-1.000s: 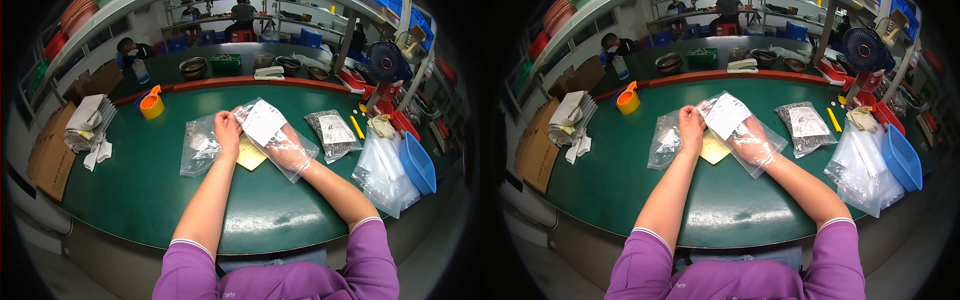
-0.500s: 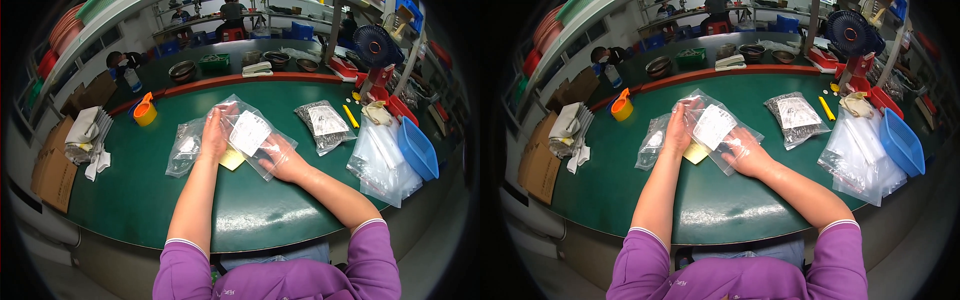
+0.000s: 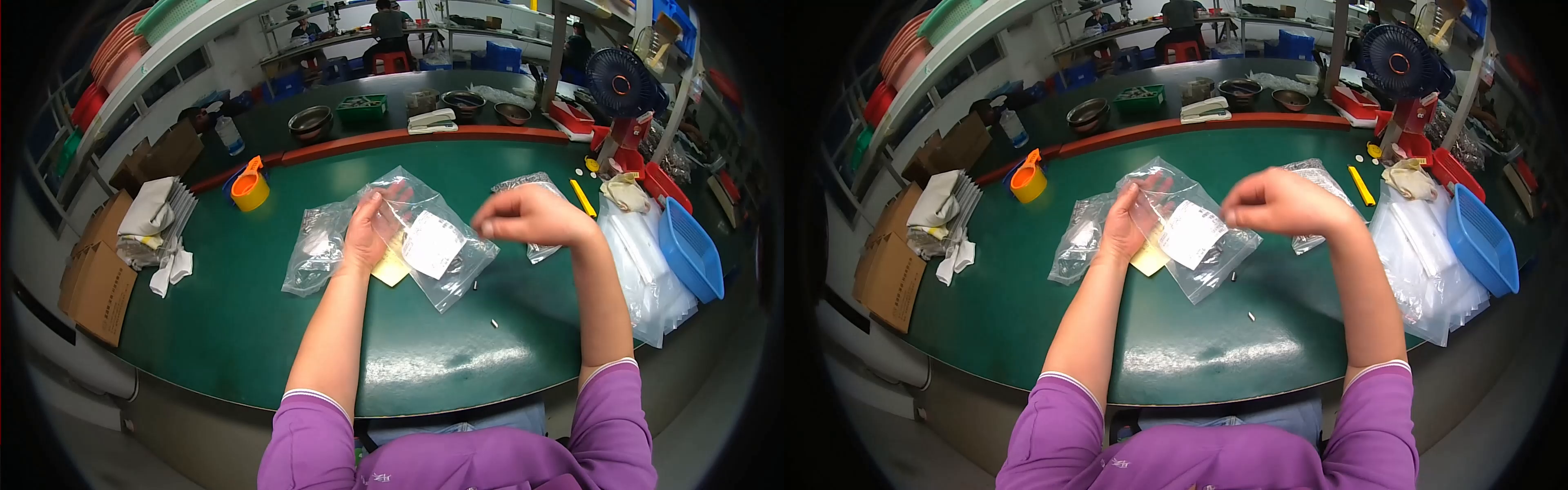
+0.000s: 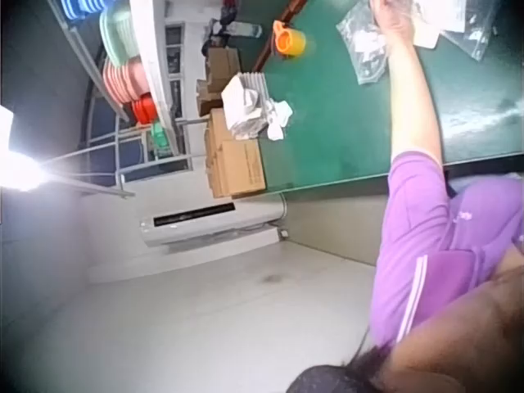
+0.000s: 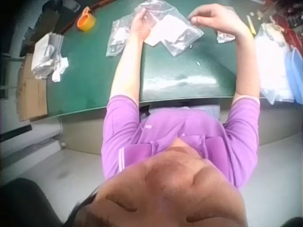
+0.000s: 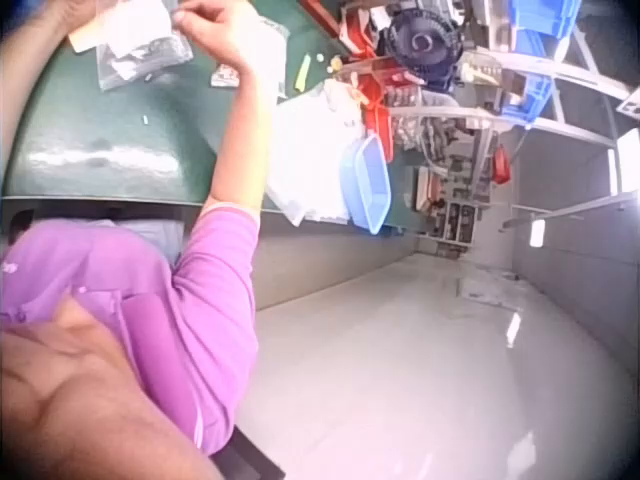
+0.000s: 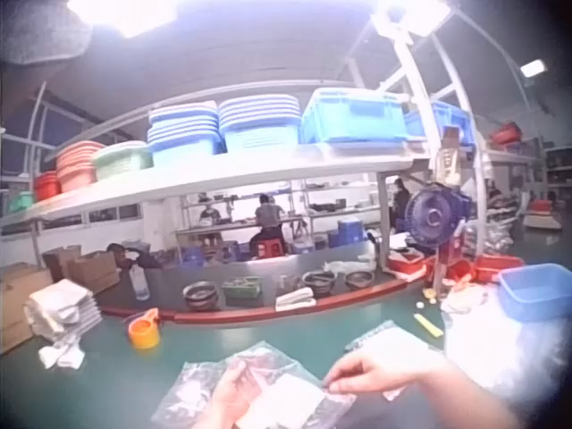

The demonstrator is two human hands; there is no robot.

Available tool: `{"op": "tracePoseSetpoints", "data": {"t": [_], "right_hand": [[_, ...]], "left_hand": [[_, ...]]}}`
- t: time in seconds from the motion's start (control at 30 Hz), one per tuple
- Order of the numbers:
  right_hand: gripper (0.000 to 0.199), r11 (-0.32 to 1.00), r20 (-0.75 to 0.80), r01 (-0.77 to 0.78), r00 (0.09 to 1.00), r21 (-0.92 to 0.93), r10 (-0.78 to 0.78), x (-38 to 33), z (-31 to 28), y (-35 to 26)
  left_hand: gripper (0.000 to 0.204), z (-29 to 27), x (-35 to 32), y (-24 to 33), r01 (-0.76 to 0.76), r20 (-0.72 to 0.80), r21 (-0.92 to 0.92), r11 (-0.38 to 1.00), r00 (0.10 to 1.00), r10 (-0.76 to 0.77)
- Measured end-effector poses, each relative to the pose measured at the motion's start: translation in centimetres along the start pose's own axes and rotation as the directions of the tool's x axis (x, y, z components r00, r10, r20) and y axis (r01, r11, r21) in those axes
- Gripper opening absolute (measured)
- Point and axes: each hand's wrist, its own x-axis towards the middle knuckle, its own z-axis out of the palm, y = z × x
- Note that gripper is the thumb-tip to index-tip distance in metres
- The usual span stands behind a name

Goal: Sorting small screws and metal components from bags and organizing them on a workbench.

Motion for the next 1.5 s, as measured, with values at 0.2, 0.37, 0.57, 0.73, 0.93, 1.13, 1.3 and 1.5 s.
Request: {"op": "tracePoseSetpoints", "data": {"t": [0.2,0.37,0.57,0.73,0.93,1.13,1.3,1.5], "right_hand": [[0.032,0.993,-0.631,0.116,0.770,-0.009,-0.095,8.6,5.3,7.5],[0.037,0.990,-0.446,0.088,0.894,0.106,-0.031,9.0,7.2,10.2],[0.034,0.930,-0.275,0.013,0.957,0.368,0.095,9.3,6.4,8.5],[0.026,0.626,-0.424,0.275,0.900,0.730,0.099,9.5,6.6,8.9],[0.024,0.475,-0.461,0.390,0.887,0.788,0.037,9.1,5.7,9.2],[0.049,0.671,-0.238,0.259,0.963,0.694,-0.126,7.9,4.1,9.4],[0.052,0.790,-0.283,-0.004,0.933,0.613,0.224,6.5,1.7,8.8],[0.039,0.807,-0.618,0.420,0.781,0.415,-0.089,-3.8,-0.2,2.6]], "left_hand": [[0.041,0.5,0.7,-0.8,-0.013,-0.142,0.143,0.990,0.989,0.034],[0.046,-0.1,0.5,-0.4,0.067,-0.139,0.246,0.967,0.990,-0.034],[0.067,2.7,0.2,-0.4,-0.015,-0.028,0.166,0.986,0.999,0.020],[0.087,1.6,0.1,-0.6,0.081,-0.204,0.301,0.950,0.979,-0.019],[0.101,2.9,-0.6,-1.6,0.142,0.049,0.618,0.773,0.975,-0.218],[0.074,1.4,-0.5,-2.4,0.113,0.001,0.621,0.776,0.989,-0.145],[0.048,1.7,0.3,-3.1,0.057,-0.048,0.636,0.769,0.998,-0.034],[0.073,0.7,0.7,-2.3,0.011,-0.031,0.500,0.866,1.000,0.005]]}}
